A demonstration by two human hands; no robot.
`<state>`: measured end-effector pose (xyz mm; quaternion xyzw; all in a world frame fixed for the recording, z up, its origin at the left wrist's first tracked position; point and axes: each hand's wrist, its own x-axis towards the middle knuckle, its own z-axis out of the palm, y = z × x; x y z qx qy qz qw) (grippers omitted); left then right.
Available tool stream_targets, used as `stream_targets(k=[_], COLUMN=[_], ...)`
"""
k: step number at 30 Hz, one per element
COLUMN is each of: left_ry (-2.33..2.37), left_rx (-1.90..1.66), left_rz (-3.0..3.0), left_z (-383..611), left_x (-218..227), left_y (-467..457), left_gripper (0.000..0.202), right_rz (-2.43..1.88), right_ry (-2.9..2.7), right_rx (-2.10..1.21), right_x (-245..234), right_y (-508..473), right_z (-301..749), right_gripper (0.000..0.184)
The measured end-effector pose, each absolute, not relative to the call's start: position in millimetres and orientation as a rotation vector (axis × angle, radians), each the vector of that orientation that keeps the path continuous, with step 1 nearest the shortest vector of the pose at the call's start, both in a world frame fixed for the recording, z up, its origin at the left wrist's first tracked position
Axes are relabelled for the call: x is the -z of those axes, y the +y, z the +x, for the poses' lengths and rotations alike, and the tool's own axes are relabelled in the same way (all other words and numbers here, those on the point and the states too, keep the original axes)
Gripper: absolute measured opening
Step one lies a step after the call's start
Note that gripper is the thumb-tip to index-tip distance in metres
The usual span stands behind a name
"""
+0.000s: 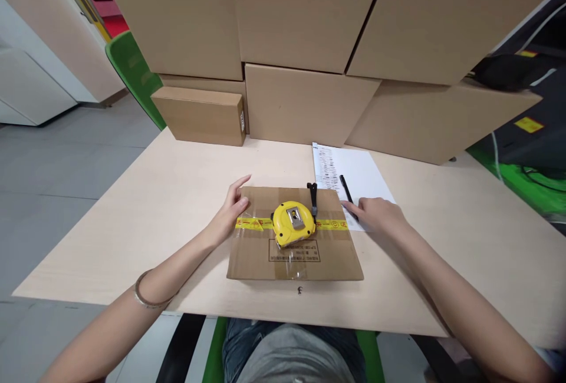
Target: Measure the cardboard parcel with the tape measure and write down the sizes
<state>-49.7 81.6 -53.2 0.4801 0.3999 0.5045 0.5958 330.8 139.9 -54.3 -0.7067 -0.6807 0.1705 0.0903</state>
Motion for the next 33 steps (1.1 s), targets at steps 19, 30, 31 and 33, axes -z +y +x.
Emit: stream_targets(k=[19,30,31,33], left_ry=[0.868,0.777,0.782,0.789], left_rx=[-1.203,-1.113,-1.076,-1.009], left_rz=[1.300,1.524,1.595,1.666], left_z=[-52.2,-67.8,-70.8,-74.8], left_x=[56.1,67.8,66.8,63.0], left_y=[81.5,90.1,90.6,91.0], left_gripper=[0.071,0.040,0.036,0.034], right_rz=[-0.869,-1.024,-1.066,-1.108], right_ry=[-2.442,-2.646,-2.627,-2.570], right_rx=[-0.980,-0.687,-0.719,-0.828], right_x=[-40.1,-56.2,-56.8,-58.0], right_y=[98.1,88.8,89.5,92.0], right_z=[190.8,157.9,167.6,195.2], right_gripper=[0.046,0.040,0.039,0.036])
